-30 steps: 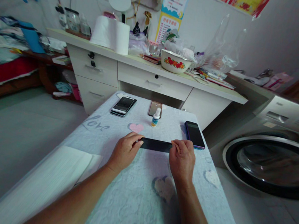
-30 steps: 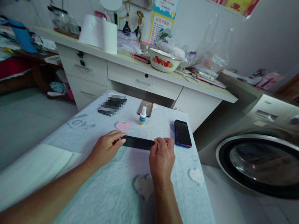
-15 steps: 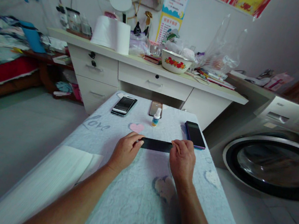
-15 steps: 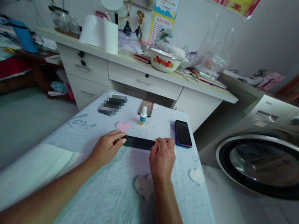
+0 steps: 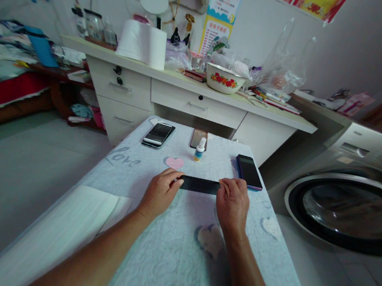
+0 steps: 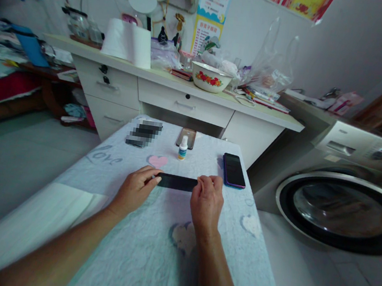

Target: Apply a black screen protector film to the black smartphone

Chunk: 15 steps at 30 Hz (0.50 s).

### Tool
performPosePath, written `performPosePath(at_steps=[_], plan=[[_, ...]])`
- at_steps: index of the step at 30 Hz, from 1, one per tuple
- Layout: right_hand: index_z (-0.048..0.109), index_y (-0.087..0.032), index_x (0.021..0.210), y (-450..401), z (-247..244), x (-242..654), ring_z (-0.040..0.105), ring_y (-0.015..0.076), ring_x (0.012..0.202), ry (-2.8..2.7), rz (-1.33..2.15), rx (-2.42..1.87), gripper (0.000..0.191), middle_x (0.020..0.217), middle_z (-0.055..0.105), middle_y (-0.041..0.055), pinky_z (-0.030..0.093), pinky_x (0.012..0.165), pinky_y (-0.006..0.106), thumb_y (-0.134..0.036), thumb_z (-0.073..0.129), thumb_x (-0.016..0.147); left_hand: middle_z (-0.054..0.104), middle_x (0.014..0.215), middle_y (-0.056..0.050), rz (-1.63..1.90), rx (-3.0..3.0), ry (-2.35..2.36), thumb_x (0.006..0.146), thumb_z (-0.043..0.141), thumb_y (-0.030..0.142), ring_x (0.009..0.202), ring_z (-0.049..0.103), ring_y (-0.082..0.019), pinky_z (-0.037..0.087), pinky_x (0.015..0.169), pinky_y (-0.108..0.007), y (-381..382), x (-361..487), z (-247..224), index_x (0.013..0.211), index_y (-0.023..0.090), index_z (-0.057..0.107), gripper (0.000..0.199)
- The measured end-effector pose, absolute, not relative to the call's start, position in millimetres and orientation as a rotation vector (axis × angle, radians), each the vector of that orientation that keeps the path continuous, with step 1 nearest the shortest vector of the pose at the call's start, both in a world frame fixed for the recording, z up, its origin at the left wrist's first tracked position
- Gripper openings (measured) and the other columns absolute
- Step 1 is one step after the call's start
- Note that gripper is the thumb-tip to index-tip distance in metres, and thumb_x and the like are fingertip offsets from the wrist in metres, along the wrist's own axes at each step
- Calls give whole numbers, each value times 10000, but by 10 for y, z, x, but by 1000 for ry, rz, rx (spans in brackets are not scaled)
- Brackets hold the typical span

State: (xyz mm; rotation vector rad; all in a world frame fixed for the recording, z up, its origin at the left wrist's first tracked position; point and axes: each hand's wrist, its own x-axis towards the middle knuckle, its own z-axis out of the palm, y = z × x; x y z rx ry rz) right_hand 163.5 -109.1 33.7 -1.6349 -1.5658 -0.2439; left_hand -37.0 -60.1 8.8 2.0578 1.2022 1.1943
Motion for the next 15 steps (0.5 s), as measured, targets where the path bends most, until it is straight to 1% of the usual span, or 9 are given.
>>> performPosePath(at_steps=[7,15], plan=[[671,-157,913,-1089,329,1602,574,160,812,-1577,-234,-1616,189,925,548,60,483,760,295,-161,489,866,670,948,-39,1192,2056,1204,876,511,200,877,618,-159,463,776,-262,-599,-373,86,1031,180,686,234],[666,-165,930,-1087,321,1516,559,151,815,-1597,-211,-1566,194,933,534,56,486,745,273,-140,484,866,664,952,-41,1176,2065,1207,882,506,197,887,616,-162,462,785,-272,-603,-371,94,1037,177,683,236]])
